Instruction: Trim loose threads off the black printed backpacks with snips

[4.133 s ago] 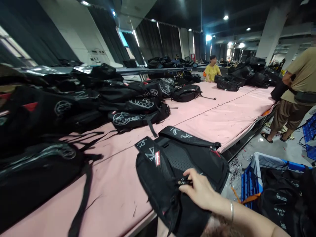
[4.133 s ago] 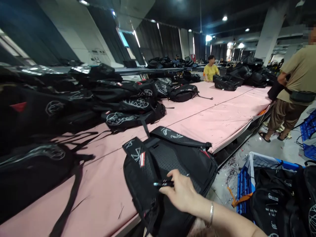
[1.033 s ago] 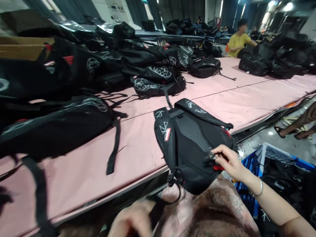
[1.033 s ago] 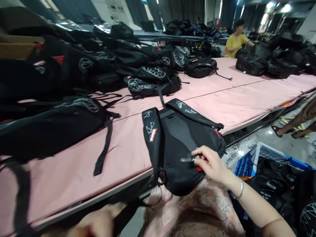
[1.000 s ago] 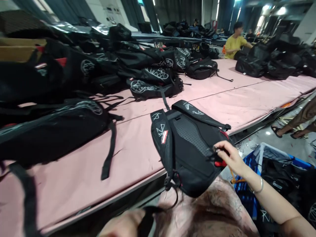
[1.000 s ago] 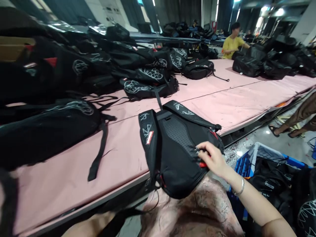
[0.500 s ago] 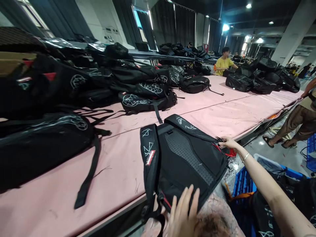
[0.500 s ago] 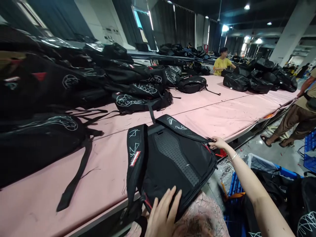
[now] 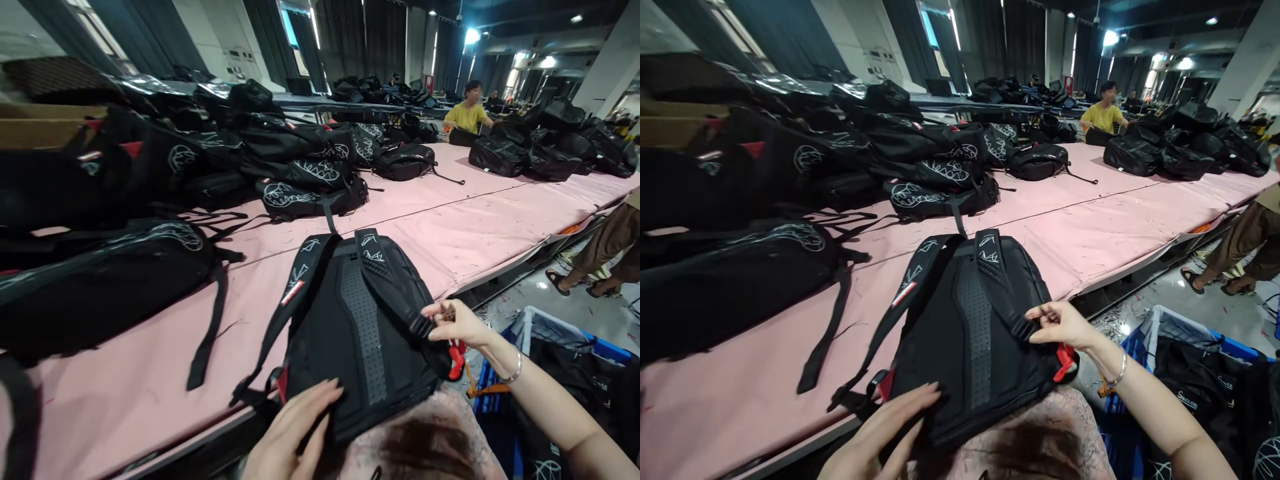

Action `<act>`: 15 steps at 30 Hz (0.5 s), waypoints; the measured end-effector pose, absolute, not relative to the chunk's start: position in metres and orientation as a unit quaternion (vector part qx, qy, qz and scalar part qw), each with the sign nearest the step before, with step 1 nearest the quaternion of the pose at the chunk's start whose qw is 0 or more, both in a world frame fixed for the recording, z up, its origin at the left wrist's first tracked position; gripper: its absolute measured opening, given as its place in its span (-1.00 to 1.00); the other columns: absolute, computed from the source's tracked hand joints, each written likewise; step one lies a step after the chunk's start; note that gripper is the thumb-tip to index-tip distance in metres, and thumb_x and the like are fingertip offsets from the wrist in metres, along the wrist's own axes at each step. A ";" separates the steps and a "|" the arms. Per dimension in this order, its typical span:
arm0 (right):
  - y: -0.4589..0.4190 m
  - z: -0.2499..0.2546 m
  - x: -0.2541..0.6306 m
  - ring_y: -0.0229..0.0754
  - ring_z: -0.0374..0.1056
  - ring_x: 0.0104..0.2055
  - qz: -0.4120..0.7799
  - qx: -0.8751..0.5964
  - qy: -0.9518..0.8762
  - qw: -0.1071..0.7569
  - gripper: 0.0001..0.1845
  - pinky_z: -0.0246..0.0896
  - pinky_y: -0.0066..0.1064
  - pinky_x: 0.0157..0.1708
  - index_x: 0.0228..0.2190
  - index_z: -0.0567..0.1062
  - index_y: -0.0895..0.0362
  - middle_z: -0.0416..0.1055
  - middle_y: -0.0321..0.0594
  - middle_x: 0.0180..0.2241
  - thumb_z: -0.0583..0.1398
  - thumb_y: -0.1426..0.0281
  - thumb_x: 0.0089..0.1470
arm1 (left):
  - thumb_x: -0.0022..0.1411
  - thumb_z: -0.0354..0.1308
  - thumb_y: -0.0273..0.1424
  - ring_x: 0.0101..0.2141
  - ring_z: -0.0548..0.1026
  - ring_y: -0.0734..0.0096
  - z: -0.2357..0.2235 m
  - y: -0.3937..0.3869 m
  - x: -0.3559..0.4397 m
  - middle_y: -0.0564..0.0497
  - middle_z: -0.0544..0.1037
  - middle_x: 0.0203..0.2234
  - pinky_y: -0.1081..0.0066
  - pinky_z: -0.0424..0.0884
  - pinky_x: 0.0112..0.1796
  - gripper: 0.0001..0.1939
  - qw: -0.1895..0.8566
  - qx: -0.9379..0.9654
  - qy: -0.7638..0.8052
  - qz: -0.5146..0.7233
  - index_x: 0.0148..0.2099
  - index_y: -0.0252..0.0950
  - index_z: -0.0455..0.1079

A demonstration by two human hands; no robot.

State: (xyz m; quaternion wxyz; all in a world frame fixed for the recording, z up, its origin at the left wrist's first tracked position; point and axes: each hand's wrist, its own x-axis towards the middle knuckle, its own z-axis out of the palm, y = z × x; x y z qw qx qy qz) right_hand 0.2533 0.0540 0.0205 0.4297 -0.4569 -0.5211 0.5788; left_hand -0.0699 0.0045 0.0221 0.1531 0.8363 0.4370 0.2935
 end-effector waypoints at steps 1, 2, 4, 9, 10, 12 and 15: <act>0.050 0.020 0.237 -0.45 -0.04 -0.64 0.581 -0.457 -0.524 0.422 -0.49 -0.08 -0.54 -0.59 -0.31 0.50 0.22 0.07 -0.51 -0.69 0.39 0.25 -0.38 | 0.13 0.06 -0.43 -0.13 0.48 0.34 0.029 0.006 -0.060 0.03 0.51 -0.13 0.39 0.41 -0.10 -0.68 0.180 0.812 0.447 0.329 -0.04 -0.09 0.37; 0.045 0.020 0.224 -0.46 -0.09 -0.64 0.585 -0.456 -0.525 0.417 -0.50 -0.14 -0.54 -0.61 -0.31 0.50 0.22 0.03 -0.53 -0.70 0.39 0.25 -0.37 | 0.13 0.08 -0.41 -0.12 0.47 0.33 0.034 0.008 -0.048 0.02 0.50 -0.12 0.36 0.41 -0.08 -0.69 0.212 0.792 0.451 0.354 -0.05 -0.11 0.37; 0.037 0.017 0.205 -0.46 -0.14 -0.64 0.597 -0.450 -0.518 0.416 -0.51 -0.21 -0.53 -0.61 -0.31 0.49 0.22 -0.01 -0.54 -0.70 0.38 0.25 -0.34 | 0.12 0.11 -0.36 -0.10 0.45 0.30 0.039 0.012 -0.023 -0.03 0.42 -0.02 0.34 0.43 -0.11 -0.65 0.259 0.745 0.462 0.405 -0.01 -0.13 0.35; 0.024 0.008 0.196 -0.45 -0.16 -0.63 0.605 -0.447 -0.507 0.421 -0.51 -0.26 -0.52 -0.60 -0.32 0.47 0.21 -0.05 -0.53 -0.70 0.37 0.21 -0.34 | 0.05 0.20 -0.33 -0.09 0.42 0.27 0.030 0.023 0.017 -0.10 0.27 0.09 0.24 0.39 -0.08 -0.57 0.303 0.720 0.432 0.451 0.02 -0.12 0.35; 0.022 0.007 0.196 -0.44 -0.17 -0.63 0.601 -0.452 -0.510 0.418 -0.51 -0.26 -0.52 -0.60 -0.33 0.47 0.21 -0.05 -0.53 -0.69 0.37 0.21 -0.34 | 0.05 0.20 -0.34 -0.10 0.43 0.27 0.028 0.024 0.019 -0.09 0.33 0.06 0.24 0.38 -0.07 -0.63 0.304 0.717 0.426 0.461 -0.04 -0.12 0.40; 0.021 0.007 0.195 -0.44 -0.17 -0.62 0.591 -0.462 -0.520 0.408 -0.52 -0.25 -0.52 -0.60 -0.34 0.47 0.21 -0.04 -0.53 -0.69 0.37 0.20 -0.33 | 0.09 0.16 -0.37 -0.14 0.45 0.31 0.026 0.026 0.022 -0.07 0.46 -0.09 0.28 0.38 -0.09 -0.78 0.320 0.700 0.422 0.480 -0.17 -0.16 0.48; 0.021 0.007 0.189 -0.44 -0.12 -0.62 0.573 -0.472 -0.538 0.400 -0.54 -0.19 -0.52 -0.61 -0.35 0.46 0.21 0.05 -0.49 -0.66 0.36 0.20 -0.31 | 0.11 0.12 -0.39 -0.26 0.49 0.36 0.025 0.029 0.024 -0.03 0.55 -0.33 0.33 0.40 -0.15 -0.87 0.346 0.641 0.452 0.515 -0.36 -0.22 0.51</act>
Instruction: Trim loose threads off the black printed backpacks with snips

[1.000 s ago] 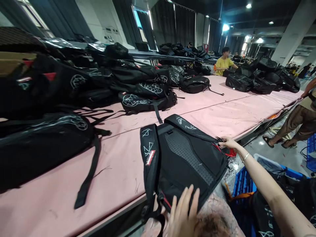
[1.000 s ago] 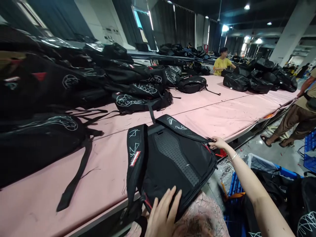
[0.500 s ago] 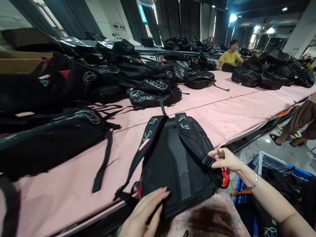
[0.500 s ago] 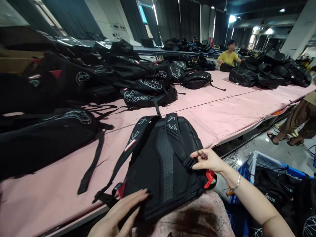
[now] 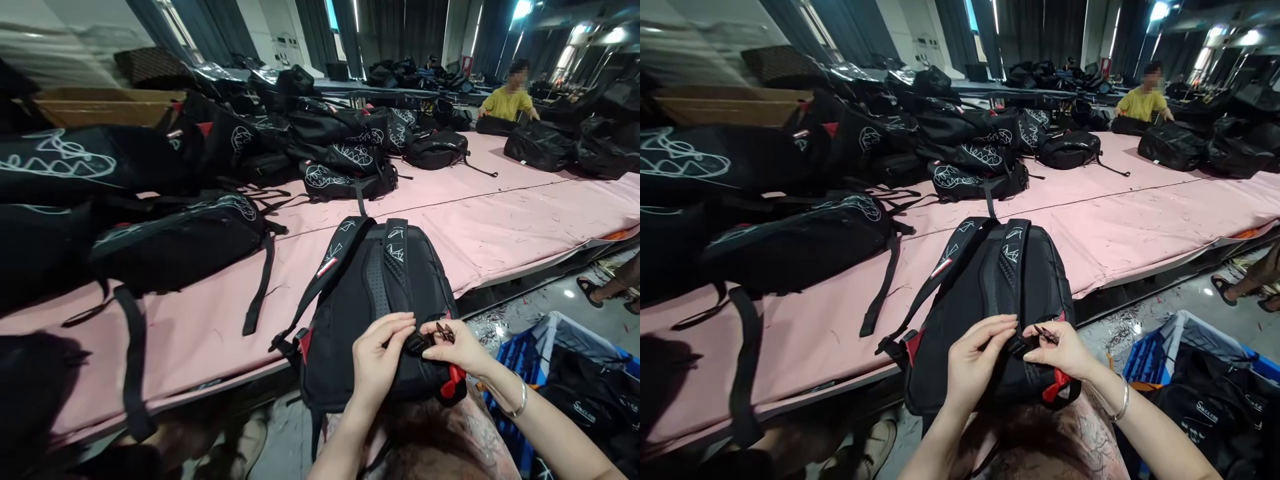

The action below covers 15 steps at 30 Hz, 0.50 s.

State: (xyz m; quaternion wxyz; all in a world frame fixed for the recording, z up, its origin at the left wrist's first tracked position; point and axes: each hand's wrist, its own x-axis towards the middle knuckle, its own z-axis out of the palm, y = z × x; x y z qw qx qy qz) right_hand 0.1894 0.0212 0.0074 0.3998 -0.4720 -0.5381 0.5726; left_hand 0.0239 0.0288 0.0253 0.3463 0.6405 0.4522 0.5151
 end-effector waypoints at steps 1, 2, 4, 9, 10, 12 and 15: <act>0.021 0.008 0.188 -0.43 -0.07 -0.61 0.567 -0.471 -0.544 0.402 -0.55 -0.14 -0.52 -0.60 -0.35 0.46 0.20 0.11 -0.46 -0.63 0.35 0.20 -0.30 | 0.11 0.13 -0.39 -0.29 0.50 0.36 0.025 0.029 0.025 -0.02 0.55 -0.38 0.33 0.41 -0.18 -0.87 0.349 0.617 0.468 0.528 -0.40 -0.24 0.49; 0.021 0.009 0.188 -0.41 -0.01 -0.59 0.562 -0.466 -0.551 0.404 -0.57 -0.08 -0.52 -0.59 -0.34 0.45 0.19 0.17 -0.42 -0.59 0.34 0.20 -0.27 | 0.09 0.13 -0.38 -0.31 0.49 0.35 0.025 0.030 0.026 -0.03 0.55 -0.40 0.33 0.41 -0.20 -0.88 0.351 0.593 0.482 0.541 -0.43 -0.26 0.47; 0.020 0.014 0.190 -0.37 0.10 -0.53 0.542 -0.456 -0.578 0.405 -0.59 0.02 -0.51 -0.54 -0.30 0.41 0.15 0.24 -0.38 -0.53 0.31 0.21 -0.20 | 0.08 0.15 -0.37 -0.32 0.48 0.35 0.023 0.030 0.028 -0.04 0.53 -0.40 0.36 0.42 -0.25 -0.87 0.366 0.549 0.500 0.562 -0.46 -0.29 0.44; 0.030 0.046 0.217 -0.24 0.26 -0.33 0.313 -0.490 -0.725 0.370 -0.79 0.15 -0.41 -0.32 -0.20 0.33 0.10 0.35 -0.25 -0.36 0.08 0.31 0.12 | 0.06 0.15 -0.35 -0.34 0.47 0.37 0.023 0.029 0.034 -0.06 0.52 -0.42 0.43 0.40 -0.31 -0.85 0.425 0.487 0.500 0.576 -0.46 -0.33 0.42; 0.035 0.055 0.222 -0.22 0.27 -0.31 0.257 -0.491 -0.757 0.347 -0.83 0.14 -0.39 -0.29 -0.23 0.35 0.11 0.37 -0.23 -0.34 0.06 0.33 0.14 | 0.05 0.15 -0.35 -0.35 0.46 0.37 0.023 0.029 0.035 -0.06 0.51 -0.42 0.43 0.40 -0.32 -0.85 0.428 0.484 0.500 0.577 -0.47 -0.33 0.42; 0.045 0.070 0.229 -0.20 0.28 -0.32 0.183 -0.470 -0.815 0.286 -0.85 0.14 -0.39 -0.31 -0.29 0.37 0.12 0.38 -0.21 -0.36 0.05 0.33 0.15 | 0.04 0.16 -0.34 -0.34 0.45 0.37 0.024 0.030 0.035 -0.06 0.50 -0.42 0.44 0.39 -0.33 -0.85 0.422 0.484 0.501 0.580 -0.49 -0.32 0.41; 0.059 0.090 0.231 -0.19 0.28 -0.33 0.132 -0.414 -0.879 0.195 -0.84 0.13 -0.40 -0.35 -0.34 0.37 0.14 0.37 -0.19 -0.40 0.07 0.32 0.15 | 0.04 0.16 -0.35 -0.32 0.44 0.36 0.023 0.031 0.036 -0.05 0.48 -0.40 0.46 0.37 -0.34 -0.84 0.402 0.501 0.498 0.582 -0.51 -0.31 0.40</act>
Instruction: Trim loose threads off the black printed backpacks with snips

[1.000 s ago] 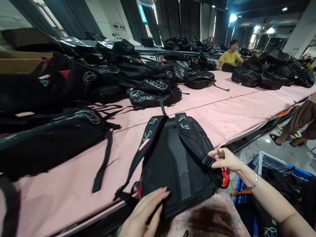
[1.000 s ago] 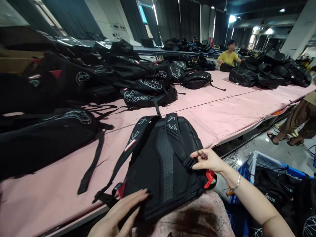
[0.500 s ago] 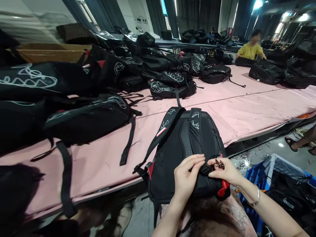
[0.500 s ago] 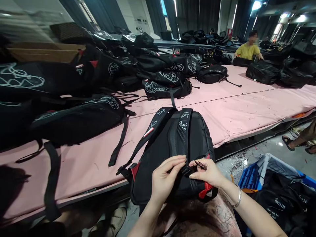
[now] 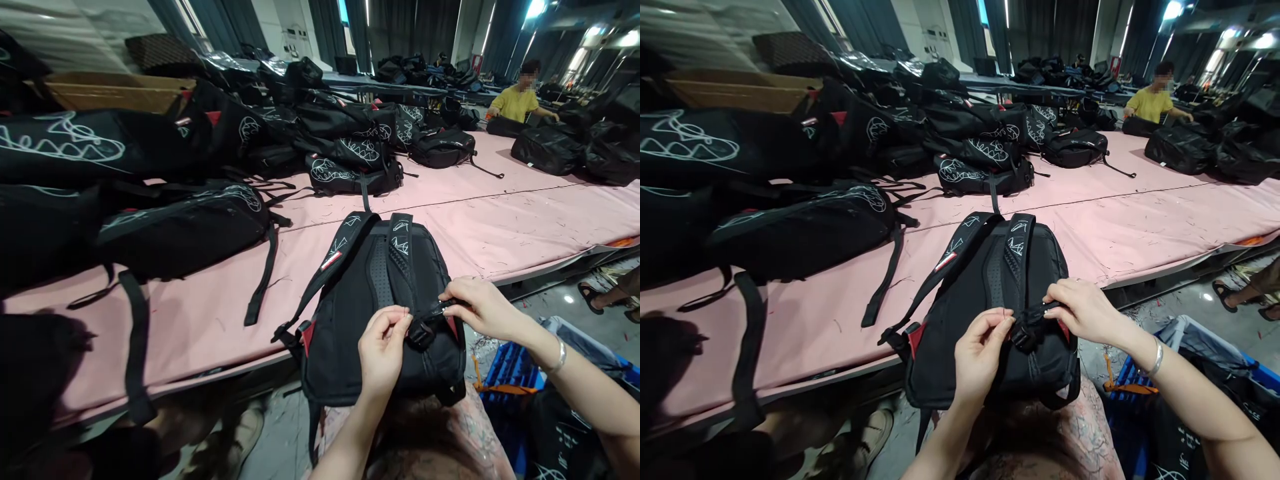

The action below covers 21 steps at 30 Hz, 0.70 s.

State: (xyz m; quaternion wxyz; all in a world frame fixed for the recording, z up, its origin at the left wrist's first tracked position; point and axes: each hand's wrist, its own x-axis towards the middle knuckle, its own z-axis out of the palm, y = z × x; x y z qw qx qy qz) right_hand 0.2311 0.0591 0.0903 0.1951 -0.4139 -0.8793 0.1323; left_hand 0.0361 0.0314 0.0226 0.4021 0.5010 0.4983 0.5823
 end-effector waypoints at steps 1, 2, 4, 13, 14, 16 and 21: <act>0.063 0.096 0.230 -0.18 0.28 -0.34 0.119 -0.398 -0.895 0.164 -0.84 0.12 -0.40 -0.36 -0.35 0.37 0.15 0.36 -0.19 -0.41 0.08 0.32 0.14 | 0.05 0.16 -0.35 -0.31 0.43 0.36 0.022 0.032 0.036 -0.04 0.47 -0.40 0.46 0.36 -0.34 -0.84 0.396 0.509 0.498 0.580 -0.51 -0.31 0.40; 0.066 0.101 0.228 -0.18 0.28 -0.35 0.106 -0.386 -0.907 0.134 -0.85 0.11 -0.41 -0.37 -0.35 0.37 0.15 0.36 -0.18 -0.42 0.08 0.32 0.14 | 0.06 0.15 -0.35 -0.30 0.43 0.37 0.021 0.032 0.036 -0.04 0.46 -0.39 0.46 0.36 -0.33 -0.84 0.390 0.518 0.498 0.576 -0.51 -0.30 0.40; 0.070 0.111 0.223 -0.19 0.26 -0.37 0.082 -0.371 -0.921 0.084 -0.86 0.07 -0.42 -0.40 -0.36 0.38 0.15 0.34 -0.19 -0.44 0.10 0.33 0.13 | 0.07 0.14 -0.36 -0.28 0.43 0.38 0.021 0.033 0.037 -0.04 0.45 -0.37 0.45 0.35 -0.30 -0.85 0.382 0.535 0.499 0.566 -0.49 -0.29 0.41; 0.074 0.119 0.220 -0.23 0.22 -0.46 0.055 -0.349 -0.934 0.042 -0.90 -0.05 -0.43 -0.47 -0.44 0.38 0.13 0.30 -0.26 -0.52 0.11 0.41 0.09 | 0.01 0.18 -0.31 -0.34 0.40 0.42 0.027 0.035 0.042 -0.04 0.40 -0.33 0.49 0.39 -0.42 -0.80 0.465 0.465 0.490 0.572 -0.54 -0.33 0.39; 0.074 0.117 0.222 -0.23 0.22 -0.45 0.065 -0.350 -0.933 0.053 -0.89 -0.03 -0.43 -0.46 -0.43 0.38 0.13 0.30 -0.25 -0.51 0.10 0.40 0.11 | 0.01 0.18 -0.28 -0.37 0.40 0.45 0.028 0.035 0.041 -0.05 0.40 -0.32 0.50 0.41 -0.44 -0.78 0.500 0.434 0.481 0.574 -0.52 -0.35 0.39; 0.076 0.114 0.227 -0.22 0.23 -0.43 0.088 -0.348 -0.930 0.076 -0.87 0.01 -0.44 -0.44 -0.40 0.38 0.14 0.32 -0.24 -0.49 0.09 0.37 0.13 | 0.01 0.18 -0.24 -0.43 0.39 0.52 0.028 0.035 0.041 -0.05 0.41 -0.31 0.50 0.43 -0.44 -0.75 0.562 0.375 0.462 0.574 -0.45 -0.37 0.40; 0.083 0.112 0.230 -0.20 0.26 -0.38 0.131 -0.316 -0.935 0.091 -0.82 0.08 -0.42 -0.38 -0.37 0.38 0.16 0.35 -0.21 -0.45 0.07 0.31 0.15 | -0.01 0.20 -0.21 -0.47 0.41 0.57 0.031 0.033 0.043 -0.01 0.45 -0.33 0.48 0.47 -0.41 -0.70 0.608 0.326 0.444 0.571 -0.33 -0.35 0.40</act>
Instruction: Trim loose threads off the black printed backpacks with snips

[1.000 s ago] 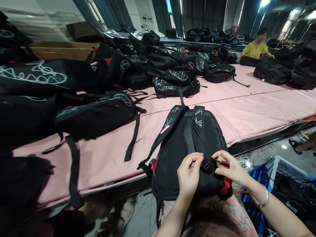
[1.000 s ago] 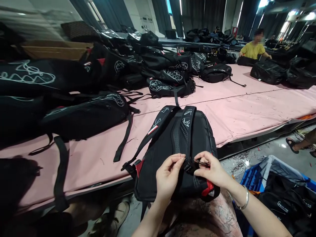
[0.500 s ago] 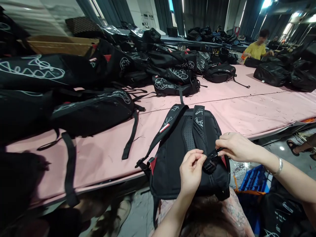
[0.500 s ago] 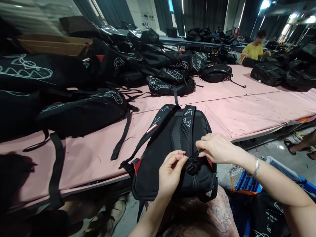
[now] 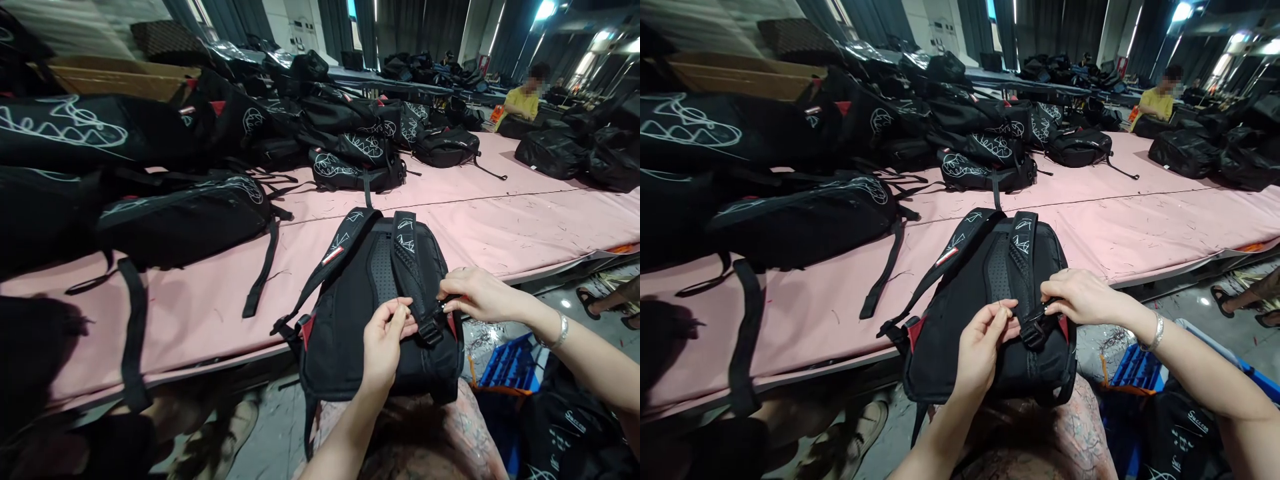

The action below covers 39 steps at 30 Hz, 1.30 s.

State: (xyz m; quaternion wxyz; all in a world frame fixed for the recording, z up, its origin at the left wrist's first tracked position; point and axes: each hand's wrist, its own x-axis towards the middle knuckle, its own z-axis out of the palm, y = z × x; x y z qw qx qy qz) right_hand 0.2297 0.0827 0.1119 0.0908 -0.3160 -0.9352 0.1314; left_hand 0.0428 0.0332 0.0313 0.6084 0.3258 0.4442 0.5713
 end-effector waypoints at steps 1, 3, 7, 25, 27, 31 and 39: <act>0.084 0.113 0.228 -0.19 0.26 -0.38 0.134 -0.308 -0.938 0.088 -0.82 0.08 -0.42 -0.38 -0.37 0.38 0.16 0.35 -0.21 -0.45 0.06 0.31 0.15 | -0.01 0.20 -0.20 -0.47 0.42 0.56 0.032 0.033 0.043 -0.02 0.45 -0.33 0.47 0.47 -0.41 -0.70 0.609 0.327 0.445 0.570 -0.32 -0.35 0.40; 0.086 0.114 0.225 -0.20 0.25 -0.39 0.135 -0.295 -0.942 0.084 -0.81 0.08 -0.41 -0.37 -0.38 0.38 0.16 0.34 -0.22 -0.46 0.06 0.31 0.15 | -0.01 0.20 -0.20 -0.46 0.43 0.54 0.032 0.032 0.044 -0.03 0.45 -0.33 0.46 0.48 -0.40 -0.69 0.608 0.328 0.446 0.569 -0.31 -0.36 0.41; 0.087 0.116 0.220 -0.20 0.23 -0.42 0.122 -0.286 -0.948 0.076 -0.79 0.06 -0.41 -0.40 -0.40 0.38 0.16 0.32 -0.23 -0.49 0.06 0.30 0.15 | 0.00 0.20 -0.21 -0.46 0.43 0.55 0.029 0.032 0.043 -0.01 0.45 -0.33 0.47 0.48 -0.39 -0.70 0.609 0.326 0.450 0.566 -0.30 -0.35 0.41; 0.092 0.111 0.222 -0.21 0.26 -0.39 0.169 -0.279 -0.941 0.090 -0.75 0.10 -0.41 -0.34 -0.42 0.39 0.16 0.36 -0.21 -0.48 0.05 0.26 0.16 | -0.04 0.23 -0.23 -0.47 0.44 0.53 0.032 0.032 0.045 -0.02 0.45 -0.33 0.47 0.48 -0.42 -0.72 0.624 0.301 0.440 0.572 -0.39 -0.36 0.38; 0.091 0.108 0.224 -0.21 0.26 -0.40 0.173 -0.292 -0.935 0.108 -0.76 0.10 -0.40 -0.35 -0.43 0.39 0.16 0.36 -0.22 -0.49 0.07 0.27 0.15 | -0.06 0.24 -0.22 -0.47 0.44 0.53 0.032 0.033 0.043 -0.02 0.45 -0.32 0.47 0.48 -0.42 -0.71 0.628 0.287 0.440 0.574 -0.41 -0.37 0.37; 0.076 0.085 0.228 -0.24 0.29 -0.37 0.288 -0.390 -0.841 0.240 -0.78 0.16 -0.44 -0.37 -0.33 0.38 0.15 0.37 -0.23 -0.42 0.07 0.26 0.14 | -0.08 0.26 -0.23 -0.48 0.44 0.55 0.032 0.034 0.039 0.01 0.45 -0.38 0.52 0.44 -0.44 -0.70 0.644 0.240 0.433 0.583 -0.45 -0.37 0.33; 0.026 0.018 0.204 -0.25 0.32 -0.44 0.254 -0.515 -0.751 0.325 -0.79 0.16 -0.49 -0.43 -0.37 0.46 0.14 0.42 -0.27 -0.47 0.24 0.27 -0.06 | -0.03 0.19 -0.10 -0.54 0.41 0.56 0.031 0.050 0.036 0.09 0.38 -0.52 0.51 0.41 -0.47 -0.63 0.656 0.263 0.421 0.568 -0.43 -0.34 0.29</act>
